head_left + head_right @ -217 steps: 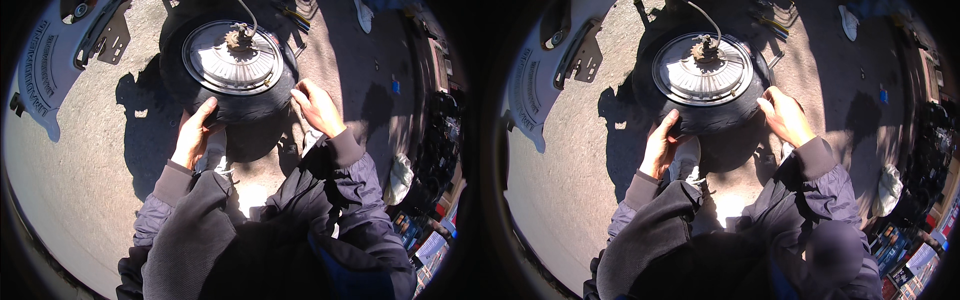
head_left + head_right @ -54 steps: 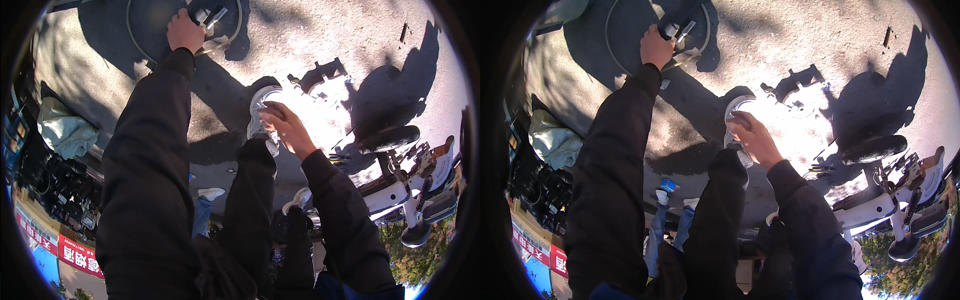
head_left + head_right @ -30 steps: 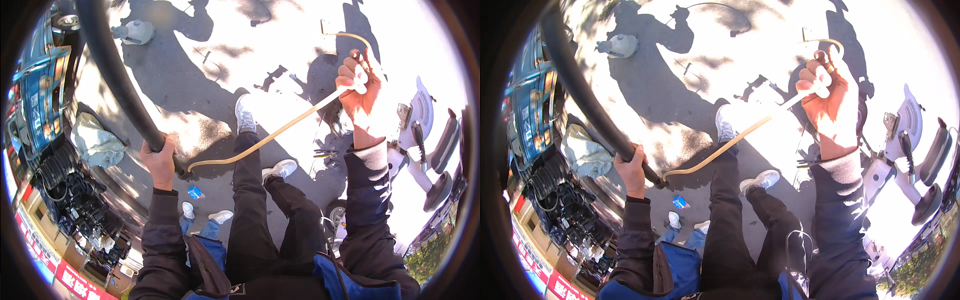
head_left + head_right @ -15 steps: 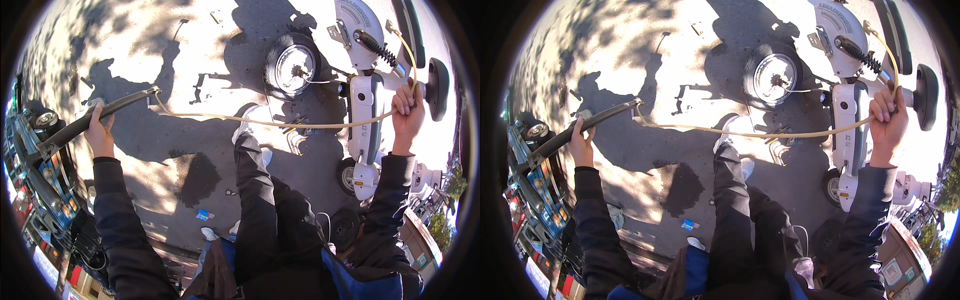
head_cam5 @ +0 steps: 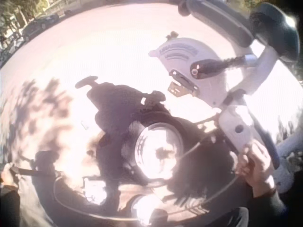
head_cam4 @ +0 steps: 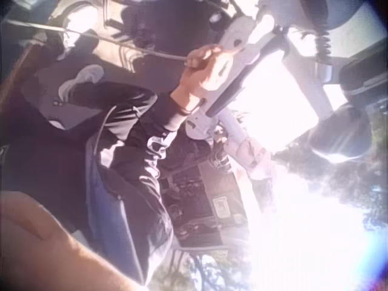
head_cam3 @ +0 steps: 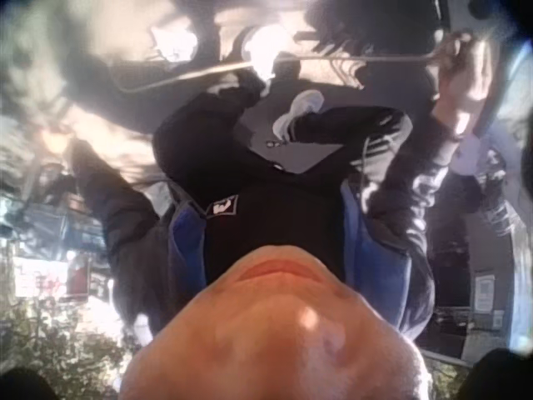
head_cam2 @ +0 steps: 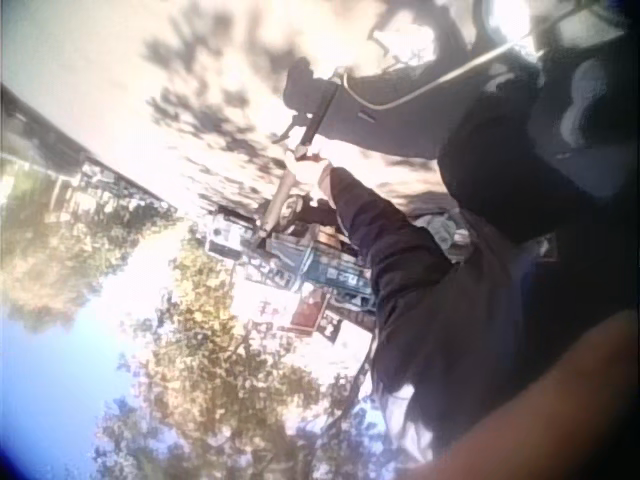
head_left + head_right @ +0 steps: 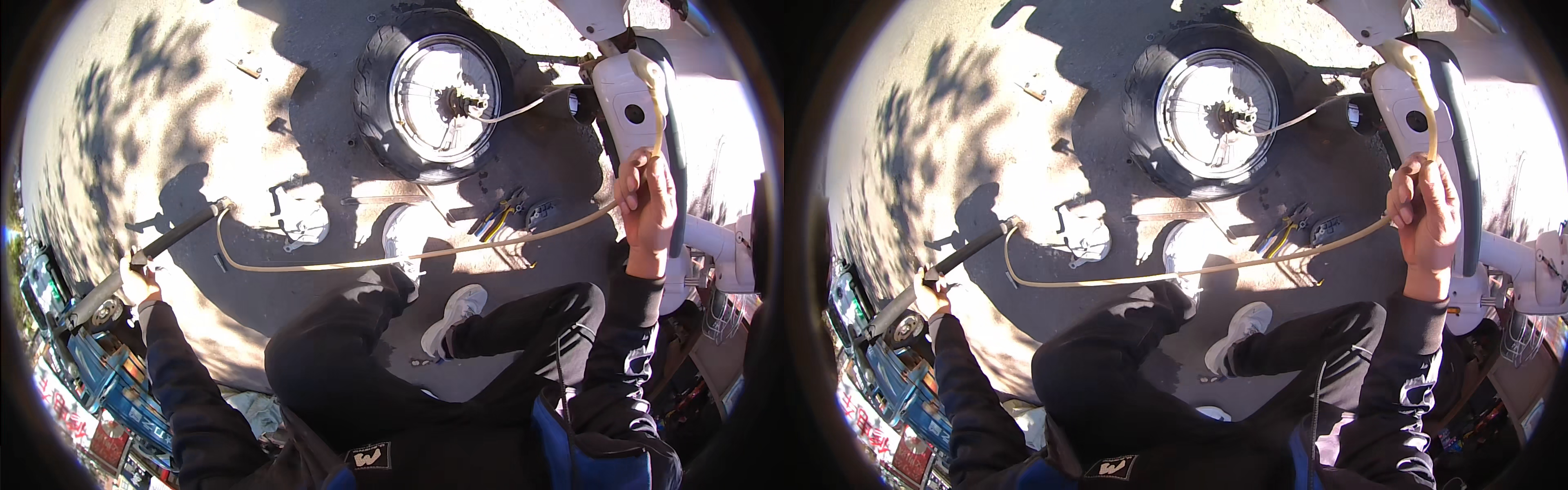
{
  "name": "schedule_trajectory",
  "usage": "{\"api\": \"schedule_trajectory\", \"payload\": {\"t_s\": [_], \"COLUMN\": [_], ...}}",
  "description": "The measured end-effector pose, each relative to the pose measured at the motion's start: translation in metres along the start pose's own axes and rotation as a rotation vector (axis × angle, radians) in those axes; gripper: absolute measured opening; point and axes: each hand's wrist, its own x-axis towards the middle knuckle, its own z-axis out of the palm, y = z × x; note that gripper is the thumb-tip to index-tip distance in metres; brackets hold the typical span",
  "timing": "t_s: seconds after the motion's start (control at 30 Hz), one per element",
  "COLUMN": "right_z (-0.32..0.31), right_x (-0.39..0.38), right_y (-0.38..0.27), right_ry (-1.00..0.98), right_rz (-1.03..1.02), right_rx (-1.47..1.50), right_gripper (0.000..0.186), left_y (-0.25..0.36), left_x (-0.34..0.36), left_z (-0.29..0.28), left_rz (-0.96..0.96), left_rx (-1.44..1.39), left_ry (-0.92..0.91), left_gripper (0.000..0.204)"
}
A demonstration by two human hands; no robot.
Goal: The person removes a scooter wheel, uses a tire lever to pry the tire bead off the rim, and then inflates the tire with an air hose. The person works on the wheel on the ground and handles the tire, rim, lever, and hose.
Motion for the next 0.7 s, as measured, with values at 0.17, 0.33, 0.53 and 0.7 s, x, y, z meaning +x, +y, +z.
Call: {"api": "schedule_trajectory", "payload": {"t_s": [0.17, 0.33, 0.53, 0.7], "right_z": [-0.011, 0.033, 0.064, 0.055], "right_x": [0.01, 0.018, 0.002, 0.002], "right_y": [0.079, 0.146, 0.174, 0.176], "right_ry": [0.039, -0.179, -0.286, -0.254], "right_rz": [0.04, 0.244, 0.287, 0.37], "right_rx": [-0.063, -0.103, -0.15, -0.286], "right_gripper": [0.032, 0.023, 0.018, 0.026], "left_y": [-0.049, -0.041, -0.043, -0.056], "left_x": [0.038, 0.025, -0.008, -0.038], "left_z": [0.016, 0.021, 0.039, 0.05], "left_rz": [0.214, 0.284, 0.374, 0.429], "left_rx": [0.049, 0.091, 0.18, 0.235], "left_ry": [0.11, 0.105, 0.192, 0.298], "left_gripper": [0.034, 0.028, 0.031, 0.038]}}
